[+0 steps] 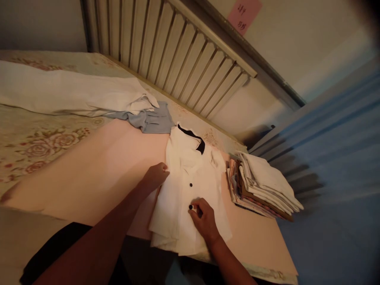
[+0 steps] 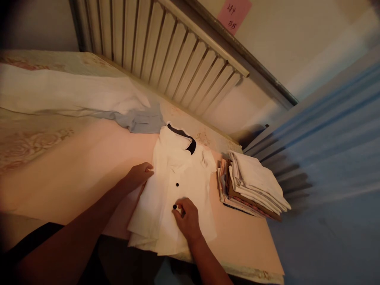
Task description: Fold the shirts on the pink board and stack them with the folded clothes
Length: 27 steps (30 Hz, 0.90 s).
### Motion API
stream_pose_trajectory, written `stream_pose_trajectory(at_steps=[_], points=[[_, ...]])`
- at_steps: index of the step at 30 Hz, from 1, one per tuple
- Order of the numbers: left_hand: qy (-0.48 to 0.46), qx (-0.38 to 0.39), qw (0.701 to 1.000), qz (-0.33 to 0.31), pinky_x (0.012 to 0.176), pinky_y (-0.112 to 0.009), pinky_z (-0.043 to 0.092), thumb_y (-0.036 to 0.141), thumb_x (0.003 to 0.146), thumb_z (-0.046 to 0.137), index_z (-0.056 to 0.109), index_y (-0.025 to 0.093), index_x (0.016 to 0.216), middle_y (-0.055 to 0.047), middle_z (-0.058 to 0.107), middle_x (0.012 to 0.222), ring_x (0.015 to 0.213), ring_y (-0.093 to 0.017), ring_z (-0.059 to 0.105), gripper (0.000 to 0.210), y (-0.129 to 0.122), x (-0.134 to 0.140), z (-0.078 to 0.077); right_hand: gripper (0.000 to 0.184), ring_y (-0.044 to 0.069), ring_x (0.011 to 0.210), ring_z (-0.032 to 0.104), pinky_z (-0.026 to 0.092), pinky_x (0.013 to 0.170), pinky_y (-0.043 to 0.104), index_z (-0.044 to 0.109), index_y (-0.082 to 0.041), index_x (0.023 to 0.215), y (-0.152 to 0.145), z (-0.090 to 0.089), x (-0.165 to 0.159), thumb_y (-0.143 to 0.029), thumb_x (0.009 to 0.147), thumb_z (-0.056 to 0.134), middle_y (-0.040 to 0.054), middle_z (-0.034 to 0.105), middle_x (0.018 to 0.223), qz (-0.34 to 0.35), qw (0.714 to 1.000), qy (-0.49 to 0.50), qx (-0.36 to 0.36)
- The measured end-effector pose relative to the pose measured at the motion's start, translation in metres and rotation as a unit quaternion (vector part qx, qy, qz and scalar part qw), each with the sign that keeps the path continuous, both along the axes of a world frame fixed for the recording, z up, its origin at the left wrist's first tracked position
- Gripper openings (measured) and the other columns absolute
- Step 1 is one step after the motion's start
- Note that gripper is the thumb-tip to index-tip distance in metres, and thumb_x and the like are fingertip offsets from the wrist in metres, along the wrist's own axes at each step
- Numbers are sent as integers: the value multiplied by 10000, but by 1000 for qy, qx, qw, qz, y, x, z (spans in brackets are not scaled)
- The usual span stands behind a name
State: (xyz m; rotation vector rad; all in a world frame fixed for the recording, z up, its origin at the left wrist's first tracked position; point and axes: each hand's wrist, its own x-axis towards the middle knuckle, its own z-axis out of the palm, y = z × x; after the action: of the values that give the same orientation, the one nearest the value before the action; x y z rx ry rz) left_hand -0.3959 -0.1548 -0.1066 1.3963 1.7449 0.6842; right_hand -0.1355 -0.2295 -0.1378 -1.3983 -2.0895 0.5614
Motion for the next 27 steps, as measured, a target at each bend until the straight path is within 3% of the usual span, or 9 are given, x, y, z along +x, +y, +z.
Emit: stream_pose_trajectory(at_steps=[10,27], points=[[10,-3,1000,2,823,-272,455,264,795,502,621,165,1090,-77,690,1055,987,-204,628,333,2,0,-1,147,156,754,553,443,686,278,629,-220,839,1,3,-1,-117,801,531,21,593,814,47,998,19,35],[-12,-2,1000,11,827,-268,456,248,777,536,607,179,1097,-64,688,1012,983,-196,625,335,0,0,-5,122,138,658,512,425,602,259,617,-214,835,0,2,-1,-142,790,530,16,578,786,29,999,7,30]])
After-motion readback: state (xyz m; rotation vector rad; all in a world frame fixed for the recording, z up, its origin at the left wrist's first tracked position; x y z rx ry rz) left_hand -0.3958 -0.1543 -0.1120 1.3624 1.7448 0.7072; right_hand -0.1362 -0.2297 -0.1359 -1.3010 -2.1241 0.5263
